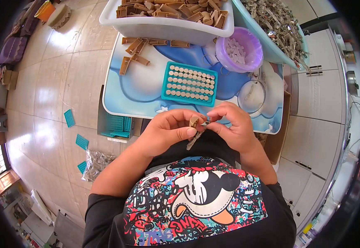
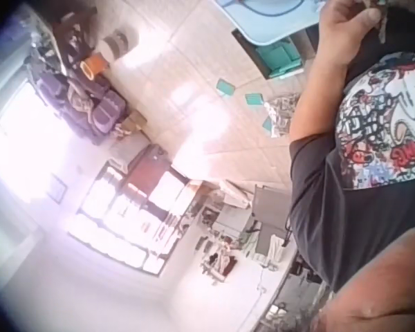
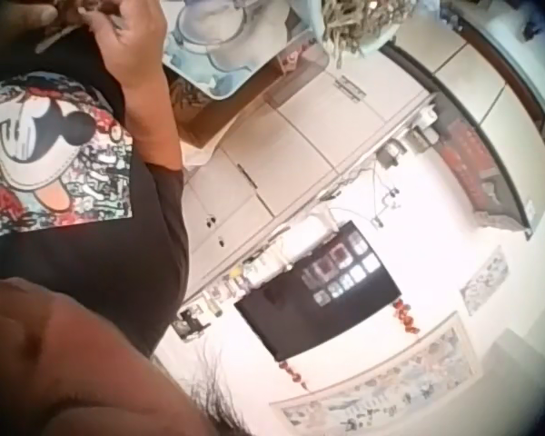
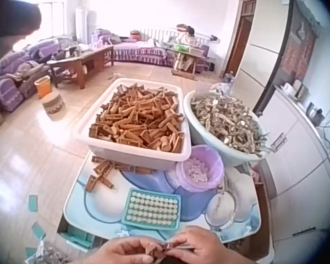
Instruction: The person assembles small components by hand, inserting plastic components into cardboard sleeves.
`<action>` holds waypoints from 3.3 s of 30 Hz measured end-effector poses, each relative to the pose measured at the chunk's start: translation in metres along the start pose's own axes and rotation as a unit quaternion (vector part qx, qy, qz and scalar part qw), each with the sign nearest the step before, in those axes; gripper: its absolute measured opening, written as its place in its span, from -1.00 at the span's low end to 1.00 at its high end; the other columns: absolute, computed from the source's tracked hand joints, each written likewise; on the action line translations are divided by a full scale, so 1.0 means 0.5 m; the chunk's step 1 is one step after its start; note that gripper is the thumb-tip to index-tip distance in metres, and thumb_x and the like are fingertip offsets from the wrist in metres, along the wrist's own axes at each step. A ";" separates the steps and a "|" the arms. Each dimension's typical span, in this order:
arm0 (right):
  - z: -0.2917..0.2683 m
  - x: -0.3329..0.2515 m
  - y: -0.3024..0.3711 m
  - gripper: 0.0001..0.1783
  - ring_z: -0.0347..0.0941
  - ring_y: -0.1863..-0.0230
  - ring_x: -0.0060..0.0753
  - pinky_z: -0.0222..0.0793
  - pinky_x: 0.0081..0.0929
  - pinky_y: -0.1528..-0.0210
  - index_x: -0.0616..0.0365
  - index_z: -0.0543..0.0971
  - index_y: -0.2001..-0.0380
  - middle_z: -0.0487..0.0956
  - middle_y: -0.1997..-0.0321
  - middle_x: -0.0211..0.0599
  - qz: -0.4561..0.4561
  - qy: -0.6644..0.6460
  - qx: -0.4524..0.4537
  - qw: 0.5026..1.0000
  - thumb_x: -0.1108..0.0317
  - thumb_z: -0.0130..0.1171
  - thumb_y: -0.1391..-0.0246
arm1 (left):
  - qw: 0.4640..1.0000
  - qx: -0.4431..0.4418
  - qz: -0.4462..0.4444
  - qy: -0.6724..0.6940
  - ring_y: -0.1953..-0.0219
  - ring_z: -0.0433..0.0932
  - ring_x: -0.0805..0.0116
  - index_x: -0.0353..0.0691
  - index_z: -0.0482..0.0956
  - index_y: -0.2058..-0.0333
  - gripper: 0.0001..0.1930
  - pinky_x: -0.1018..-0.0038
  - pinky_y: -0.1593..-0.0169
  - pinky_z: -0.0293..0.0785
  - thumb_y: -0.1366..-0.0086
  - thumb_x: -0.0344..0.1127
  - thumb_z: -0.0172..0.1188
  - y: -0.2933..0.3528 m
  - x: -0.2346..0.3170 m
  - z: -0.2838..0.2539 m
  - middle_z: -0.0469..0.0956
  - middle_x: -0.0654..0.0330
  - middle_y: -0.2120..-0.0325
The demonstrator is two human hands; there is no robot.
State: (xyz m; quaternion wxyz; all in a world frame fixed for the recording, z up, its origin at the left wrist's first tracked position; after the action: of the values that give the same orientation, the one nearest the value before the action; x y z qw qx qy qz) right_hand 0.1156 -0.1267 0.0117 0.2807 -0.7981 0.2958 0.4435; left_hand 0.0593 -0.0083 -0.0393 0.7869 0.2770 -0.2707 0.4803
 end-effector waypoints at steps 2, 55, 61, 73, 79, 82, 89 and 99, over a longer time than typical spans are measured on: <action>-0.002 0.003 0.000 -0.76 0.43 0.44 -0.43 0.33 -0.54 0.38 0.20 0.53 0.32 0.49 0.47 -0.31 0.006 -0.009 0.007 1.000 0.51 0.27 0.14 | 1.000 0.005 -0.007 0.007 0.15 0.45 0.49 -0.33 0.46 0.13 -0.77 0.54 0.07 0.37 -0.23 -0.47 0.12 0.001 -0.001 -0.003 0.50 0.21 0.23; -0.030 -0.022 -0.001 -0.86 0.40 0.53 -0.23 0.24 -0.38 0.48 0.16 0.50 0.51 0.49 0.54 -0.29 -0.085 0.191 0.137 0.968 0.57 0.22 0.22 | 0.997 -0.066 -0.026 0.015 0.10 0.48 0.39 -0.28 0.42 0.14 -0.76 0.44 0.06 0.39 -0.27 -0.31 0.11 0.001 -0.027 0.009 0.47 0.11 0.09; -0.038 -0.016 0.001 -0.85 0.40 0.53 -0.22 0.24 -0.37 0.48 0.15 0.50 0.51 0.49 0.54 -0.28 -0.050 0.162 0.171 0.971 0.57 0.22 0.23 | 0.993 -0.040 -0.112 -0.016 0.22 0.46 0.49 -0.30 0.41 0.17 -0.80 0.52 0.09 0.38 -0.24 -0.41 0.11 -0.007 -0.077 0.029 0.46 0.26 0.28; -0.016 -0.060 -0.020 -0.84 0.39 0.47 -0.24 0.29 -0.39 0.46 0.16 0.52 0.54 0.47 0.49 -0.28 -0.102 0.117 0.026 0.988 0.56 0.27 0.30 | 0.989 0.050 -0.033 0.139 0.18 0.53 0.38 -0.29 0.45 0.04 -0.67 0.42 0.04 0.45 -0.22 -0.37 0.15 -0.007 -0.054 -0.044 0.54 0.17 0.23; 0.009 -0.057 -0.028 -0.81 0.38 0.47 -0.22 0.28 -0.38 0.47 0.17 0.49 0.53 0.46 0.50 -0.29 -0.107 0.101 0.064 0.987 0.55 0.27 0.31 | 0.986 0.048 -0.029 0.156 0.22 0.56 0.36 -0.25 0.42 -0.02 -0.62 0.40 0.09 0.51 -0.22 -0.36 0.16 -0.010 -0.054 -0.030 0.54 0.16 0.19; 0.011 -0.058 -0.030 -0.81 0.37 0.48 -0.21 0.27 -0.38 0.46 0.16 0.48 0.52 0.46 0.51 -0.28 -0.112 0.132 0.073 0.982 0.54 0.27 0.30 | 0.988 0.053 -0.021 0.145 0.21 0.57 0.35 -0.29 0.37 -0.07 -0.56 0.38 0.10 0.52 -0.22 -0.32 0.15 -0.009 -0.055 -0.032 0.54 0.13 0.19; 0.021 -0.067 -0.027 -0.82 0.38 0.41 -0.20 0.29 -0.33 0.37 0.14 0.46 0.53 0.43 0.47 -0.29 -0.140 0.230 0.065 0.961 0.51 0.25 0.29 | 0.993 0.103 -0.016 0.053 0.23 0.51 0.48 -0.30 0.39 -0.07 -0.60 0.52 0.12 0.47 -0.25 -0.38 0.13 -0.009 -0.046 -0.041 0.54 0.20 0.21; 0.028 -0.059 -0.035 -0.84 0.35 0.40 -0.16 0.27 -0.30 0.34 0.15 0.39 0.55 0.39 0.48 -0.24 -0.109 0.236 0.016 0.965 0.46 0.20 0.20 | 0.982 0.123 0.024 -0.139 0.15 0.52 0.42 -0.38 0.35 -0.07 -0.65 0.49 0.08 0.50 -0.35 -0.37 -0.05 -0.007 -0.017 -0.027 0.49 0.12 0.13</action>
State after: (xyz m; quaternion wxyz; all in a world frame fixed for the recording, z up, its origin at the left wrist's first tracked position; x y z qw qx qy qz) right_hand 0.1082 -0.0985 0.0346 0.2619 -0.9032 0.2718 0.2045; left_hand 0.0612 -0.0052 -0.0552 0.6899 0.4295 -0.3230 0.4851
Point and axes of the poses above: each hand's wrist, its own y-axis away from the middle knuckle, its own z-axis out of the palm, x = y × z, the point moved 8 cm from there along -y, towards the middle knuckle
